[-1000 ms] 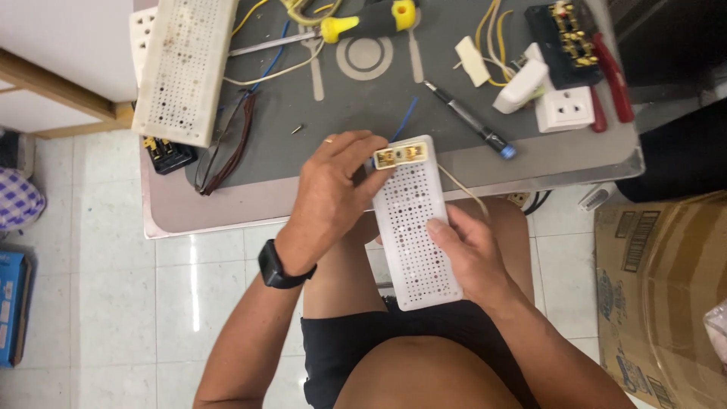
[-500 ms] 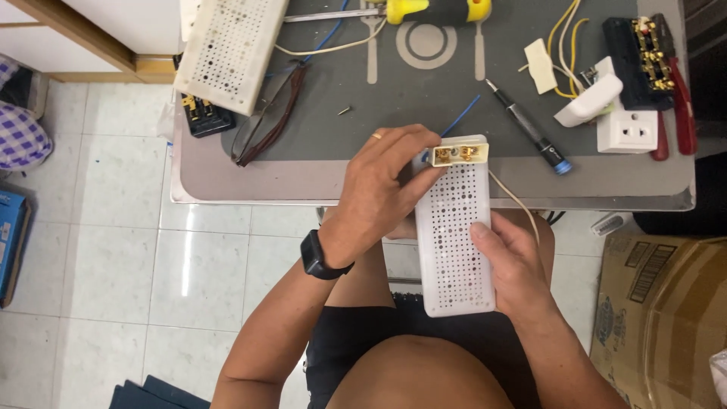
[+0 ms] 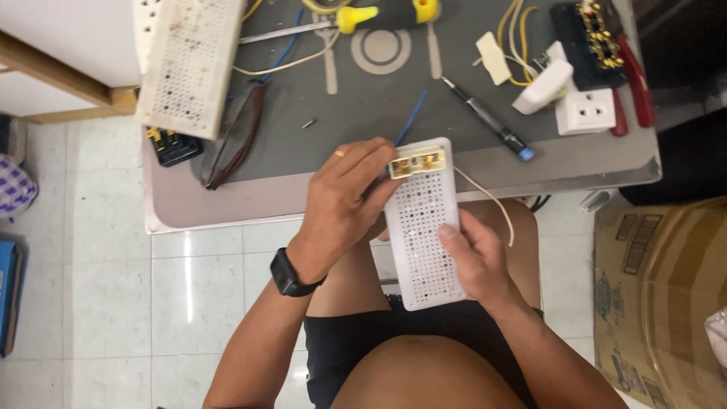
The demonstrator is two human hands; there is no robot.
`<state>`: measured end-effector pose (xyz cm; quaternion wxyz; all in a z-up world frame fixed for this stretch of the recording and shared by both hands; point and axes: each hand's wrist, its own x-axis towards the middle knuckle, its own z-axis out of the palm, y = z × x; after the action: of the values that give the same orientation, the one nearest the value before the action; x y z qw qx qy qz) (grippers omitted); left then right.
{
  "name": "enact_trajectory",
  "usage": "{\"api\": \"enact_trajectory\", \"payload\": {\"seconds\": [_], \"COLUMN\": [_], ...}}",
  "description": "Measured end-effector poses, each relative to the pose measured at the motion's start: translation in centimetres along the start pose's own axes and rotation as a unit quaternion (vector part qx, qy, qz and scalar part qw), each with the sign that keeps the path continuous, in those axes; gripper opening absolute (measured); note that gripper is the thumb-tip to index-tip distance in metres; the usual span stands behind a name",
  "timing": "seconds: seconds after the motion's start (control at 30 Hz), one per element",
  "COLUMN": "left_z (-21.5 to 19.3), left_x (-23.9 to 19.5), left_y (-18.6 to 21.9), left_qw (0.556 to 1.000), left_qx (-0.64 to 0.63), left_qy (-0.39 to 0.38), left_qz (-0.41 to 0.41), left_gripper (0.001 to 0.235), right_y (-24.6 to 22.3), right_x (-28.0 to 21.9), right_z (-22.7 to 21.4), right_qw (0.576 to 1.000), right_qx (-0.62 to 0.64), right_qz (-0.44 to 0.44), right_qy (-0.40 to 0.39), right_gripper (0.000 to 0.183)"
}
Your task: The person mounts circuit breakers onto a white perforated board using a screwdriver. They then pick up a power strip, remove its cover, and use a screwdriver to tighten the screws on the internal terminals.
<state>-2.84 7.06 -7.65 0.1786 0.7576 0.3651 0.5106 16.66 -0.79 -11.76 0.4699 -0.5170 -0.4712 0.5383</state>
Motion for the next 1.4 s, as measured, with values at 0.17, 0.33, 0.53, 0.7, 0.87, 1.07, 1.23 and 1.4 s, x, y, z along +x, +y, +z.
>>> {"api": "enact_trajectory", "payload": {"seconds": [0.17, 0.33, 0.53, 0.7, 0.87, 1.07, 1.23, 1.4], "left_z": [-0.1, 0.0, 0.1, 0.2, 0.1, 0.1, -0.3, -0.3], "left_x": [-0.1, 0.2, 0.6, 0.9, 1.3, 1.2, 0.9, 1.0], "left_y": [0.3, 0.4, 0.5, 0.3, 0.2, -0.2, -0.7, -0.5], "left_qw": [1.0, 1.0, 1.0, 0.999, 0.998, 0.998, 0.997, 0.997], "left_qx": [-0.009, -0.018, -0.006, 0.019, 0.005, -0.007, 0.051, 0.047], "left_qy": [-0.004, 0.001, -0.009, -0.011, -0.029, -0.033, -0.063, -0.056], "left_qz": [0.002, -0.01, -0.028, -0.038, -0.05, -0.062, -0.003, 0.001], "left_gripper": [0.026, 0.024, 0.024, 0.022, 0.02, 0.02, 0.02, 0.017], "right_y": [0.6, 0.2, -1.1, -3.3, -5.8, -8.3, -10.5, -16.5], "right_x": [0.1, 0.2, 0.1, 0.0, -0.4, -1.4, -5.5, -1.0], "right_z": [-0.2, -0.1, 0.0, 0.7, 1.5, -0.8, -5.3, -3.7], "right_qw": [0.999, 0.999, 1.0, 0.998, 0.993, 0.961, 0.848, 0.785], "right_qx": [-0.002, -0.011, -0.019, 0.016, 0.047, -0.239, -0.517, -0.532], "right_qz": [-0.043, -0.041, -0.02, 0.054, 0.109, 0.135, 0.042, -0.315], "right_qy": [-0.018, -0.008, -0.014, -0.008, 0.01, -0.038, -0.11, -0.031], "right_gripper": [0.029, 0.029, 0.03, 0.036, 0.04, 0.035, 0.021, 0.016]}}
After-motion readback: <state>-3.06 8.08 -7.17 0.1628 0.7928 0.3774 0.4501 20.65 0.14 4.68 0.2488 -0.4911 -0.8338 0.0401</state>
